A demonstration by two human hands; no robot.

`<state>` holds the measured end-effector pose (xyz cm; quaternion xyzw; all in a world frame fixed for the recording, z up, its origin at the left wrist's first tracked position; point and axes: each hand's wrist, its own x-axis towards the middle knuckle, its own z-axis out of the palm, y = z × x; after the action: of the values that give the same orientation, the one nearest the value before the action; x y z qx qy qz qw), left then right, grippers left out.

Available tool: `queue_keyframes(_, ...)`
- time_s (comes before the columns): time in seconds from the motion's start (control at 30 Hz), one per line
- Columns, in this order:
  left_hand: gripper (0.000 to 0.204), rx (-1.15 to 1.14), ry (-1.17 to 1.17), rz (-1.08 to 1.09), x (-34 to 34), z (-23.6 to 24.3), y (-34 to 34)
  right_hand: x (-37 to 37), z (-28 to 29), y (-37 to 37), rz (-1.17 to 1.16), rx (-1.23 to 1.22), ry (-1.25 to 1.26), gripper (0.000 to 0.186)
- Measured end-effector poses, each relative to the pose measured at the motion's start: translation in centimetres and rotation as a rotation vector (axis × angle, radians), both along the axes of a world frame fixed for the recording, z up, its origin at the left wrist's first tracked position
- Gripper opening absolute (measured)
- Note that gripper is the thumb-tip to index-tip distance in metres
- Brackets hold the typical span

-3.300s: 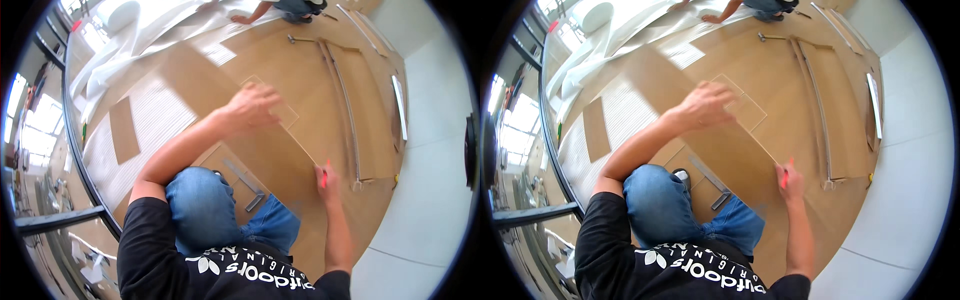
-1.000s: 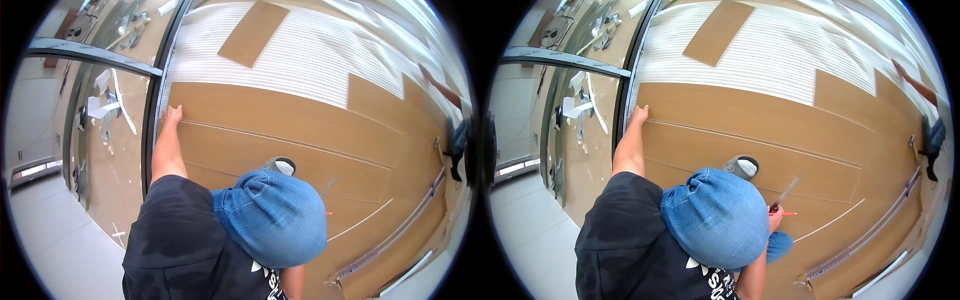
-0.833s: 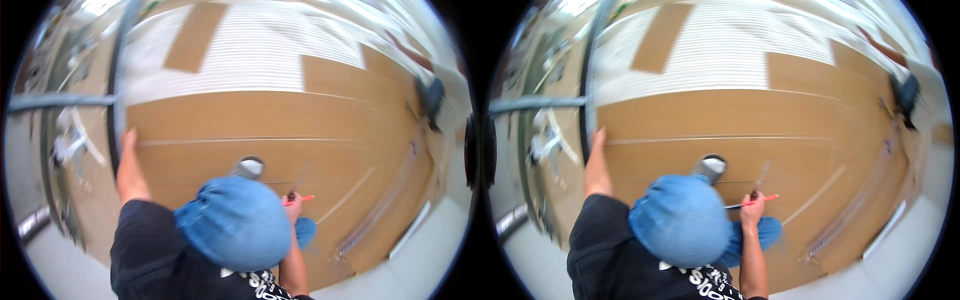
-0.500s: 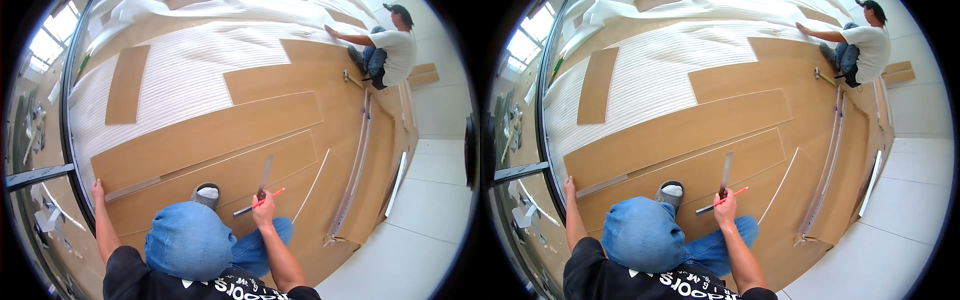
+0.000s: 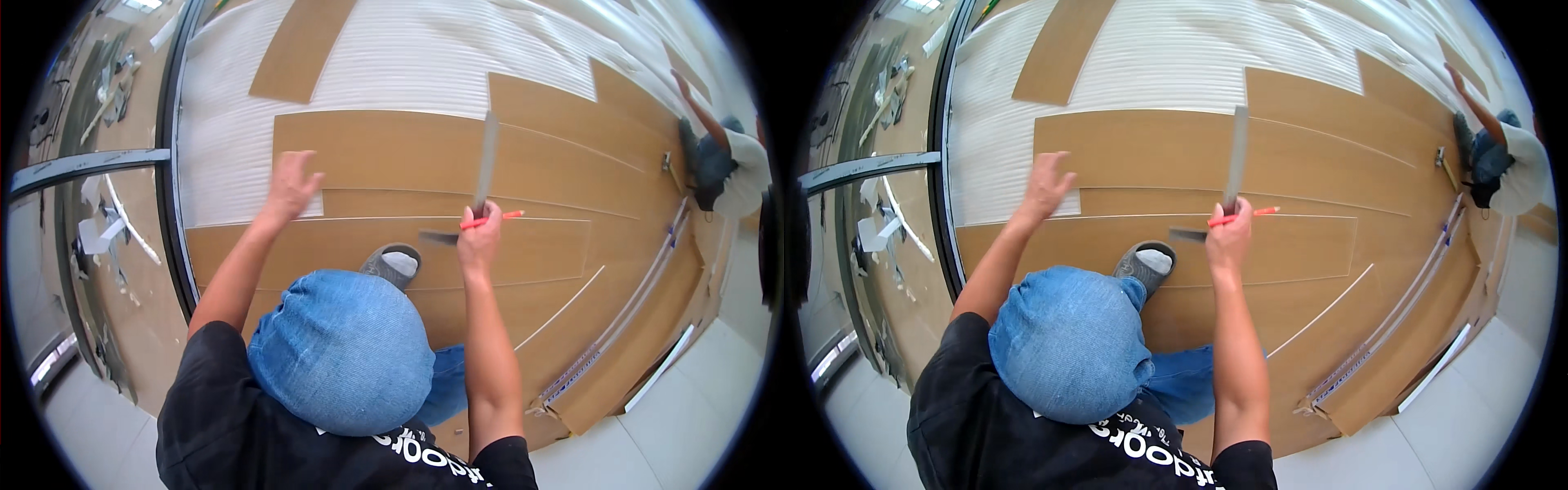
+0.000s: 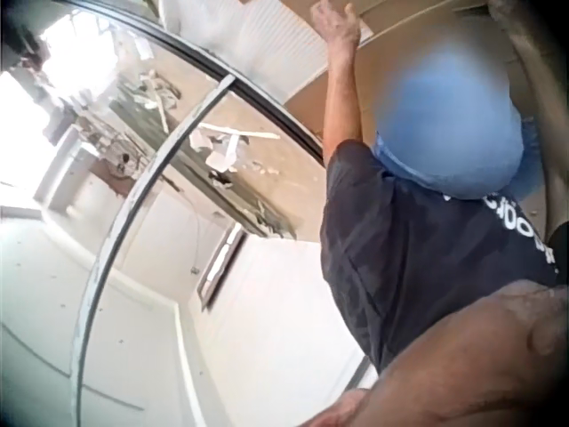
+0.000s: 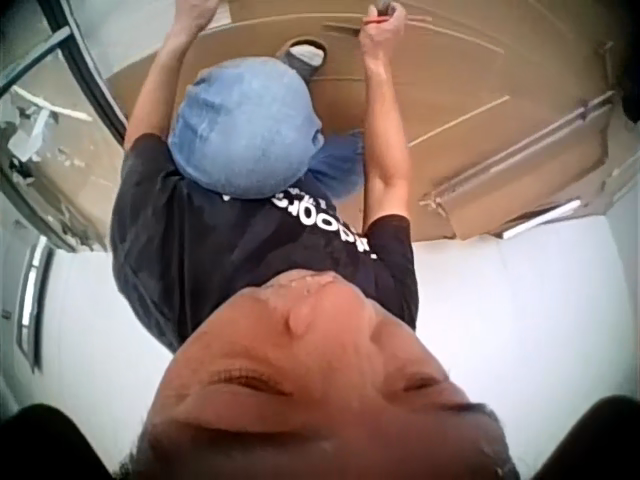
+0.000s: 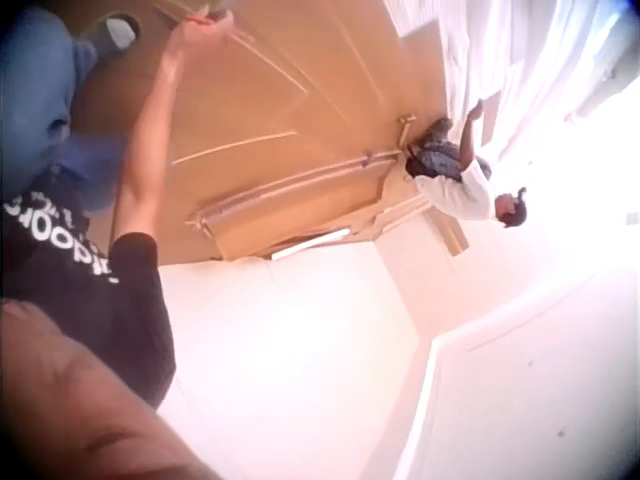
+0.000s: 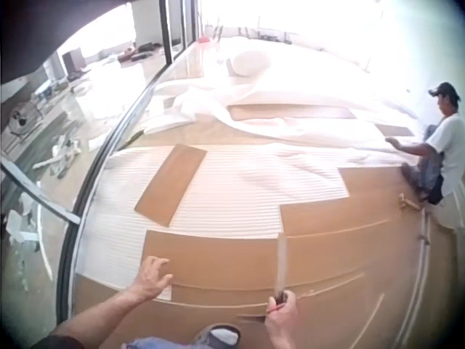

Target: The person marks a laminate plank with a pencil and a square, then carries the plank to a table saw and makes a cut.

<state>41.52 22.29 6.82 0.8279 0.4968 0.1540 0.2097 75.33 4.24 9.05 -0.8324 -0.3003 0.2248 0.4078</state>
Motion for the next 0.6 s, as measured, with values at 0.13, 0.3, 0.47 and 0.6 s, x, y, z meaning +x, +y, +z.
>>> queue_keyframes(0.13, 0.062, -0.308, -0.186, -0.502, 10.9, 2.7, -5.5, -1.3, -2.1, 5.1, 0.073, 0.002, 0.066, 0.036)
queue_keyframes(0.3, 0.037, -0.442, -0.037, -0.549, 15.1, -1.4, -7.3, 0.1, -4.0, 4.8, 0.078, 0.022, 0.163, 0.041)
queue_keyframes(0.47, 0.034, -0.02, 0.04, -0.579, 16.2, -3.1, -6.0, 4.4, -3.9, -0.8, -0.01, -0.012, 0.125, 0.039)
queue_keyframes(0.6, 0.035, 0.024, -0.003, -0.537, 16.9, -3.9, -5.0, 4.4, -4.0, -3.2, -0.107, -0.019, 0.195, 0.036)
